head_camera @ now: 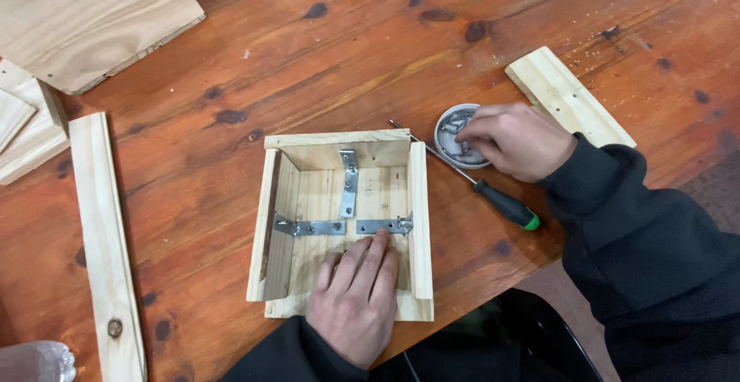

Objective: The person assembles a small wooden box by attaching metal corner brackets to wooden pieces using a screwdriver. They secure each bracket with screws, align the pieces, and continue fastening additional brackets to form the box structure.

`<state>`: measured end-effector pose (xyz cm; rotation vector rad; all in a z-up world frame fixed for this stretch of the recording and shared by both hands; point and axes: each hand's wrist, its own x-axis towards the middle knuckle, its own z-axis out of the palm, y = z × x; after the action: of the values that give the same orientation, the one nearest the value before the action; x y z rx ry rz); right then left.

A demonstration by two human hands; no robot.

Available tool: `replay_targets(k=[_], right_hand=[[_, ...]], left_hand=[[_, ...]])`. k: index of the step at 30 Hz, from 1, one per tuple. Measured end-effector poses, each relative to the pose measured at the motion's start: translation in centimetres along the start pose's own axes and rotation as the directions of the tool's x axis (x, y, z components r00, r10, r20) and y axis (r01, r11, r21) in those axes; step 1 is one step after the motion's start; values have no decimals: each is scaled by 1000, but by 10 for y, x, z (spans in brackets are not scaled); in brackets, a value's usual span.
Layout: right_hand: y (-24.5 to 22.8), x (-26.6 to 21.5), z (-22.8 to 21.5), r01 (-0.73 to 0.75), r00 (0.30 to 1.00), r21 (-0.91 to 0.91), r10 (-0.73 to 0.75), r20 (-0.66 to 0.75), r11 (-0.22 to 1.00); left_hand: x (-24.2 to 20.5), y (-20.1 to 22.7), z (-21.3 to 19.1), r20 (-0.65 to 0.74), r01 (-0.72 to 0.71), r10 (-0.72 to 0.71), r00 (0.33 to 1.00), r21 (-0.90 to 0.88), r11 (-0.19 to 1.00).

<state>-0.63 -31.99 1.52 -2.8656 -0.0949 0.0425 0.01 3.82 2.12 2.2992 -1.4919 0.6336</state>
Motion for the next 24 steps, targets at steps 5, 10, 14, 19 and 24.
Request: replay_targets(k=[5, 10, 14, 19, 24], right_hand=[[4, -6, 3, 79, 992, 1, -78, -94, 997], [-3, -2, 4, -14, 997, -101, 6, -75, 995], [-18, -3, -9, 43, 995, 61, -37, -97, 997], [-71, -15, -43, 239, 955, 358, -152, -254, 903], [-116, -16, -55, 384, 911, 385, -275, -308, 840]], left_hand=[[2, 1, -4, -18, 13, -14, 1000, -16, 1000], [1, 0, -4, -2, 5, -5, 1000, -18, 1000], [0, 0, -3, 1, 11, -11, 1000, -43, 999], [4, 1, -4, -16, -7, 7, 1000, -15, 1000], [4, -1, -6, -55, 36, -39, 998, -54, 998]])
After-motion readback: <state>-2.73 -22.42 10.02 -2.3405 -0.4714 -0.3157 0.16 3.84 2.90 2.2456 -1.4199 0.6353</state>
